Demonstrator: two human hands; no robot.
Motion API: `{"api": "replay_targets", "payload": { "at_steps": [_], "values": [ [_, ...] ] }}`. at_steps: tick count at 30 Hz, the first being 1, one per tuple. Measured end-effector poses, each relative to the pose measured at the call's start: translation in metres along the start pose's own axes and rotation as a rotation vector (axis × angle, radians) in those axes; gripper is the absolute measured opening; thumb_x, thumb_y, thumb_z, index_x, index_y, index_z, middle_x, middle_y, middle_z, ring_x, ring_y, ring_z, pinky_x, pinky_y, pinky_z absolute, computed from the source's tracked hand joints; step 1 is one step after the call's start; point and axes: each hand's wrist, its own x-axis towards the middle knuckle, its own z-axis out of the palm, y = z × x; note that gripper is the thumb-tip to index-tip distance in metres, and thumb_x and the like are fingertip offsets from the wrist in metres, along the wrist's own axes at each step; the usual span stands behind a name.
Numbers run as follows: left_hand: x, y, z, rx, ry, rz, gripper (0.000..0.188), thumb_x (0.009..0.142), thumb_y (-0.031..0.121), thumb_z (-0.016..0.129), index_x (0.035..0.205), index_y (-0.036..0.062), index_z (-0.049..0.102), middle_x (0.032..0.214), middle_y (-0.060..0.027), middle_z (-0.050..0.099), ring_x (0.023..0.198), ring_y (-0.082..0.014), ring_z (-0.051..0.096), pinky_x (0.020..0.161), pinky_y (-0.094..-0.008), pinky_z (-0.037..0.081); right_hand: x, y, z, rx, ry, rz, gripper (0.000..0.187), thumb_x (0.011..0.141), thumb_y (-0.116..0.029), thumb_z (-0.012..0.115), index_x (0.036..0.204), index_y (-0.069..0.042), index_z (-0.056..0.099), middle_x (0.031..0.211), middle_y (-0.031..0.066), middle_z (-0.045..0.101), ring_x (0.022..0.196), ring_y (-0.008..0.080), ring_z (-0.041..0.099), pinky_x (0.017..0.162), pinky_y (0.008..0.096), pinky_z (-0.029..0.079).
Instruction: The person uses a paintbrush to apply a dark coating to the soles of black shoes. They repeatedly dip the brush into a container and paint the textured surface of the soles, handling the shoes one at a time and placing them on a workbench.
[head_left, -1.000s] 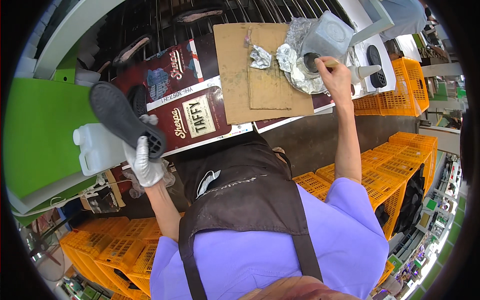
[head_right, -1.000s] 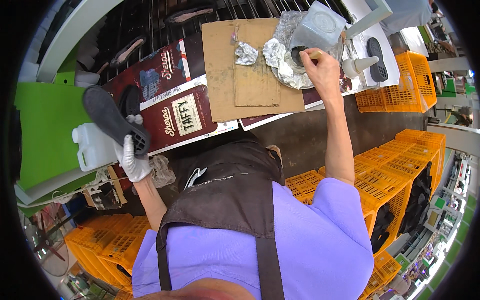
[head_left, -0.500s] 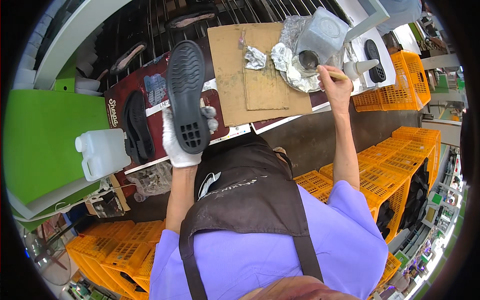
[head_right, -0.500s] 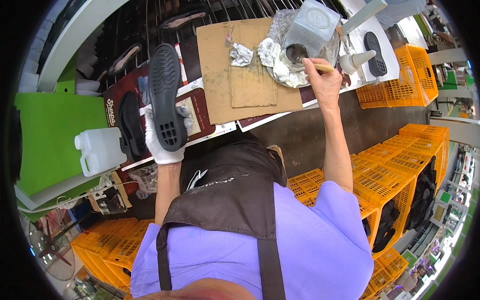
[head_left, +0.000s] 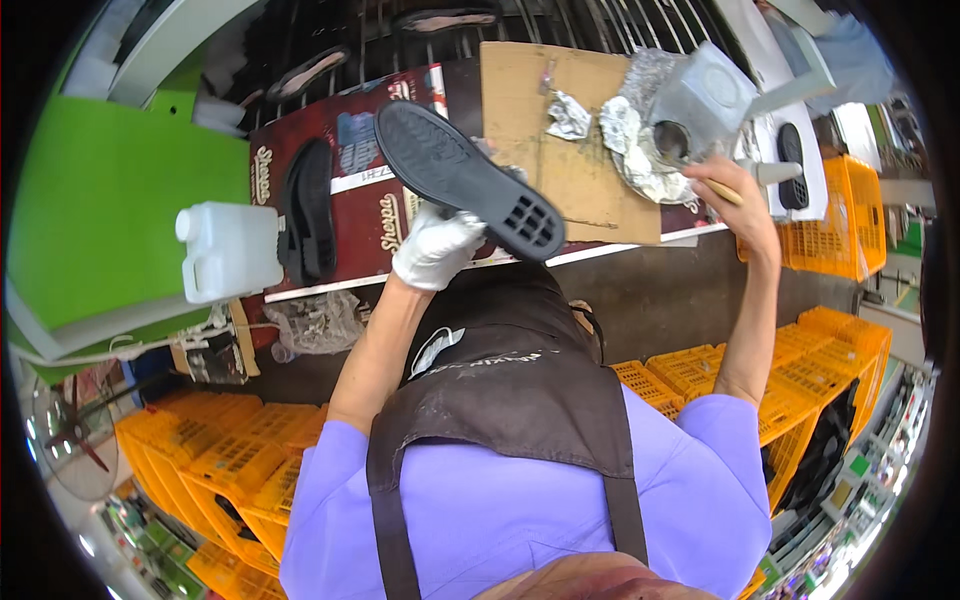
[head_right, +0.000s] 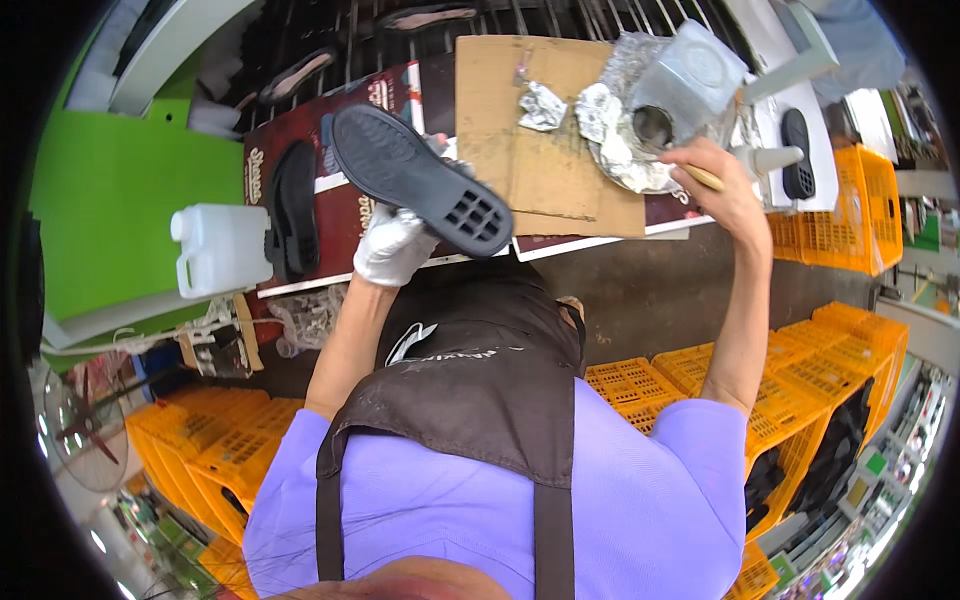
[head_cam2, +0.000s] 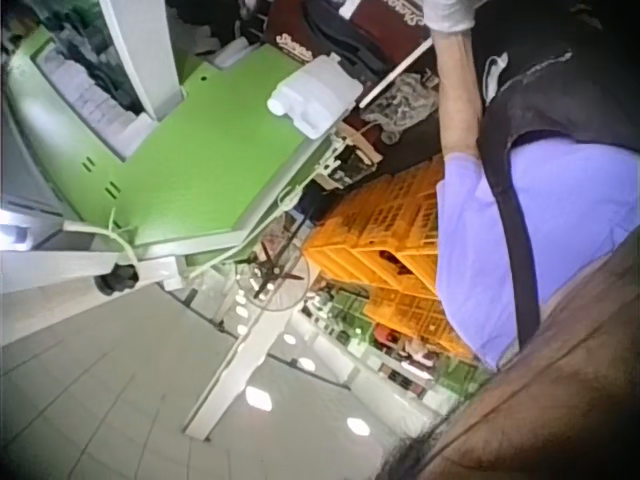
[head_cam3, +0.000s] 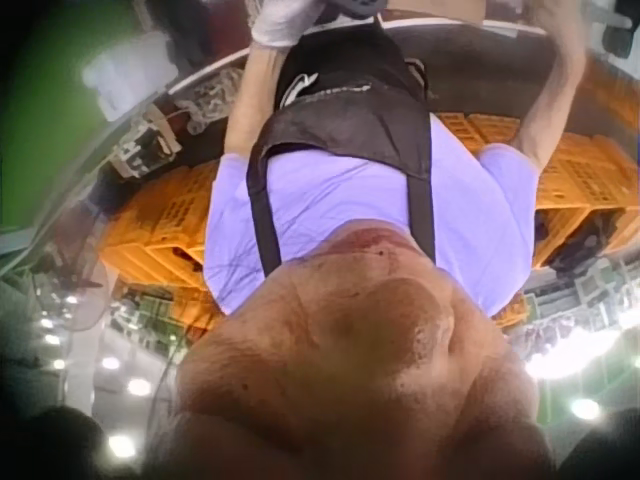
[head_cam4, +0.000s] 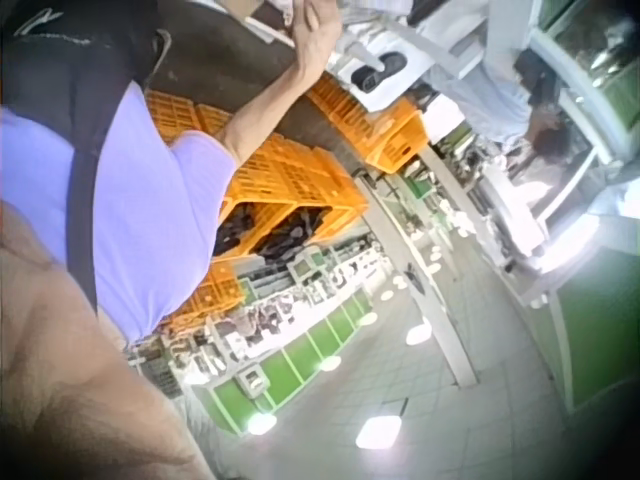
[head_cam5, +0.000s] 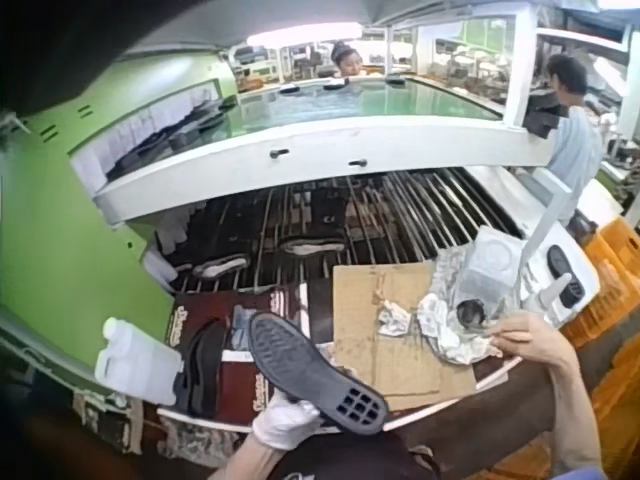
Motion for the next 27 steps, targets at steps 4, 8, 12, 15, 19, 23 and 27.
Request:
{"api": "replay_targets", "payload": {
  "at_steps": [4,8,12,15,19,23,27],
  "values": [
    [0.007,0.001,-0.005,0.094,0.098,0.077,0.062,0.071,0.003,0.072,0.123,0.0087,0.039,0.119,-0.0073,0.050,0.111,-0.0222,0.051,0.095,-0.0367,0.042,-0.006,0.004,-0.013,-0.009,0.054,-0.084,0.015,0.082,-0.005,0.060,0.095,0.000,0.063,0.081,0.0060,0.058,0.072,0.0134,0.053,0.067,0.0258,0.042],
    [0.018,-0.001,-0.005,-0.055,0.142,0.102,0.057,0.074,-0.005,0.066,0.123,0.0092,0.039,0.119,-0.0069,0.049,0.108,-0.0168,0.051,0.095,-0.0306,0.044,-0.014,0.005,-0.003,0.254,0.292,0.178,0.015,0.083,-0.009,0.061,0.095,-0.001,0.064,0.078,0.0016,0.060,0.069,0.0084,0.052,0.062,0.0215,0.041],
    [0.022,-0.002,-0.001,0.434,0.183,0.187,0.057,0.075,0.003,0.069,0.124,0.0101,0.040,0.120,-0.0069,0.050,0.107,-0.0177,0.052,0.093,-0.0320,0.043,-0.004,0.008,0.034,0.581,0.609,0.146,0.018,0.085,-0.009,0.060,0.098,0.003,0.060,0.075,0.0048,0.061,0.061,0.0071,0.053,0.056,0.0186,0.045],
    [0.021,-0.013,-0.010,0.542,0.219,0.232,0.053,0.076,0.015,0.071,0.122,0.0102,0.045,0.120,-0.0030,0.050,0.108,-0.0182,0.049,0.100,-0.0346,0.033,0.005,-0.015,0.061,0.763,0.704,0.038,0.016,0.086,-0.009,0.059,0.095,0.003,0.059,0.072,0.0081,0.061,0.056,0.0093,0.054,0.053,0.0207,0.046],
    [0.025,-0.005,0.004,1.248,0.202,0.550,0.053,0.077,0.025,0.068,0.123,0.0112,0.046,0.124,-0.0039,0.046,0.118,-0.0203,0.037,0.104,-0.0369,0.023,0.006,-0.067,0.097,0.837,0.702,-0.148,0.016,0.087,-0.009,0.057,0.095,0.005,0.057,0.072,0.0120,0.062,0.055,0.0123,0.057,0.052,0.0226,0.048],
    [0.023,-0.011,0.008,1.145,0.184,0.522,0.056,0.078,0.026,0.068,0.126,0.0114,0.043,0.129,-0.0048,0.042,0.121,-0.0221,0.035,0.105,-0.0370,0.021,0.002,-0.119,0.129,0.766,0.600,-0.305,0.013,0.083,-0.003,0.059,0.093,0.004,0.057,0.072,0.0154,0.063,0.063,0.0155,0.064,0.055,0.0233,0.053],
    [0.019,-0.018,0.005,0.861,0.152,0.563,0.076,0.075,0.033,0.070,0.133,0.0075,0.028,0.130,-0.0087,0.040,0.121,-0.0190,0.037,0.106,-0.0345,0.021,0.004,-0.143,0.157,0.665,0.519,-0.291,0.013,0.076,-0.001,0.068,0.087,0.004,0.062,0.077,0.0102,0.066,0.063,0.0105,0.062,0.056,0.0215,0.050]
  ]
}}
